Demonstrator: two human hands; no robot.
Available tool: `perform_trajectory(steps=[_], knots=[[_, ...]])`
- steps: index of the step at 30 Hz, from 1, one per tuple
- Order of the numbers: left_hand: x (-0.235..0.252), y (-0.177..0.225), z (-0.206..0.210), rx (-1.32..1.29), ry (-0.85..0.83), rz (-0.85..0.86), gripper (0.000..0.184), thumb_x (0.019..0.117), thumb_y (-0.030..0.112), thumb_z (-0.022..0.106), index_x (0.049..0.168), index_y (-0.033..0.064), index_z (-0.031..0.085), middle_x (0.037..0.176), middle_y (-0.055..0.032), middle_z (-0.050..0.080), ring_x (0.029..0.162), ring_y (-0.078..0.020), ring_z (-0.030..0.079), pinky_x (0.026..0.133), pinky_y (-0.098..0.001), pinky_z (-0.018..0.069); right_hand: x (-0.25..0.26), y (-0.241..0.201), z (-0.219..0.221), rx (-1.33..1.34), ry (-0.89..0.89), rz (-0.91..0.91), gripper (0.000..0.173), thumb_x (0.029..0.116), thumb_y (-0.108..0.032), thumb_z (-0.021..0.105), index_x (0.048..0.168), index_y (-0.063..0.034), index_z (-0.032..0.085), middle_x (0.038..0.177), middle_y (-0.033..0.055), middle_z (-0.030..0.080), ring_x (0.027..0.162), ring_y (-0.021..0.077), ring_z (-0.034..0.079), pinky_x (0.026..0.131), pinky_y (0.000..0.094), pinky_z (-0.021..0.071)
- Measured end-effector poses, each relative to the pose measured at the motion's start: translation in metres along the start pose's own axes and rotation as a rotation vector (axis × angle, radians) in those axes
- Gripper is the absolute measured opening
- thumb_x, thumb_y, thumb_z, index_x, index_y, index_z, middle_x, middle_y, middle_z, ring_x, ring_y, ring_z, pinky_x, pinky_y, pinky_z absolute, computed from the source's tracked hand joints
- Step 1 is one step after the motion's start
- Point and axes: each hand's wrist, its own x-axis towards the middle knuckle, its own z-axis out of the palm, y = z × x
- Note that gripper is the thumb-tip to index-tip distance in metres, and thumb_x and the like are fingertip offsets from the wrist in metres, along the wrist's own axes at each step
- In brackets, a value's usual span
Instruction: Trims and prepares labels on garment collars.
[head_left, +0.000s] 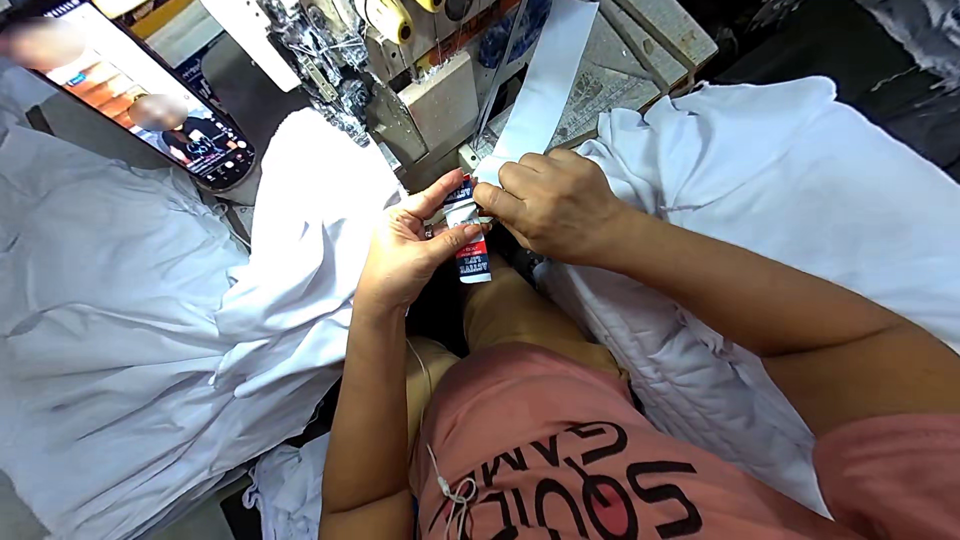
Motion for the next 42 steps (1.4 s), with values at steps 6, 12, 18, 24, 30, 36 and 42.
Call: perform_trajectory(steps=[6,12,18,24,30,36,42], knots=[[0.002,-0.002,0.000,0.005,-0.002,-0.006,0.060,0.0828,-0.017,0.066,0.140,-0.0068,0.053,0.123,-0.0060,0.071,0.099,-0.0100,0.072,0.089,-0.0281,0.0611,-0.002,0.000,0.003,0.014,-0.010,0.010,0.021,0.1005,-0.004,0.051,0.108,-0.0028,0.071,0.069,0.0125,0.054,0.061,0.0307,0.056,0.051,0.0389,0.0359],[0.002,-0.003,0.000,0.013,-0.005,-0.023,0.060,0.0833,-0.016,0.067,0.141,-0.0066,0.052,0.125,-0.0070,0.070,0.099,-0.0107,0.072,0.089,-0.0279,0.0612,-0.004,0.001,0.004,0.042,-0.016,0.019,0.021,0.1017,-0.007,0.052,0.107,-0.0023,0.071,0.070,0.0133,0.054,0.061,0.0317,0.056,0.051,0.0398,0.0369],[0.002,-0.005,-0.001,0.018,-0.008,-0.019,0.060,0.0832,-0.016,0.068,0.141,-0.0071,0.052,0.124,-0.0075,0.070,0.099,-0.0107,0.072,0.089,-0.0278,0.0612,-0.006,0.001,0.006,0.048,-0.025,0.027,0.022,0.1021,-0.009,0.052,0.109,-0.0022,0.072,0.070,0.0133,0.055,0.061,0.0315,0.057,0.051,0.0397,0.0376],[0.002,-0.005,-0.001,0.004,0.000,-0.025,0.061,0.0830,-0.017,0.067,0.141,-0.0071,0.052,0.123,-0.0071,0.071,0.098,-0.0110,0.073,0.089,-0.0279,0.0614,-0.007,0.001,0.009,0.045,-0.032,0.035,0.022,0.1024,-0.008,0.051,0.109,-0.0026,0.072,0.070,0.0128,0.054,0.061,0.0310,0.056,0.051,0.0393,0.0371],[0.004,-0.009,0.001,0.041,-0.017,0.007,0.060,0.0820,-0.015,0.070,0.140,-0.0083,0.054,0.127,-0.0086,0.069,0.103,-0.0095,0.071,0.092,-0.0262,0.0595,-0.005,-0.004,0.011,0.032,0.018,0.028,0.018,0.0991,-0.004,0.053,0.102,-0.0008,0.070,0.069,0.0127,0.055,0.061,0.0303,0.056,0.050,0.0382,0.0368],[0.003,-0.008,0.002,0.028,-0.018,-0.012,0.061,0.0822,-0.016,0.069,0.140,-0.0085,0.053,0.125,-0.0089,0.070,0.100,-0.0096,0.072,0.090,-0.0266,0.0603,-0.007,-0.004,0.012,0.048,-0.018,0.032,0.019,0.0978,-0.003,0.052,0.105,-0.0007,0.070,0.070,0.0131,0.056,0.061,0.0307,0.057,0.050,0.0390,0.0375],[-0.006,-0.004,0.000,0.034,-0.031,-0.023,0.070,0.0812,-0.014,0.072,0.146,-0.0076,0.046,0.131,-0.0115,0.066,0.102,-0.0119,0.072,0.089,-0.0282,0.0611,-0.008,-0.008,0.010,0.173,-0.025,0.070,0.024,0.1037,-0.013,0.051,0.101,-0.0003,0.070,0.068,0.0125,0.055,0.060,0.0310,0.058,0.050,0.0400,0.0398]])
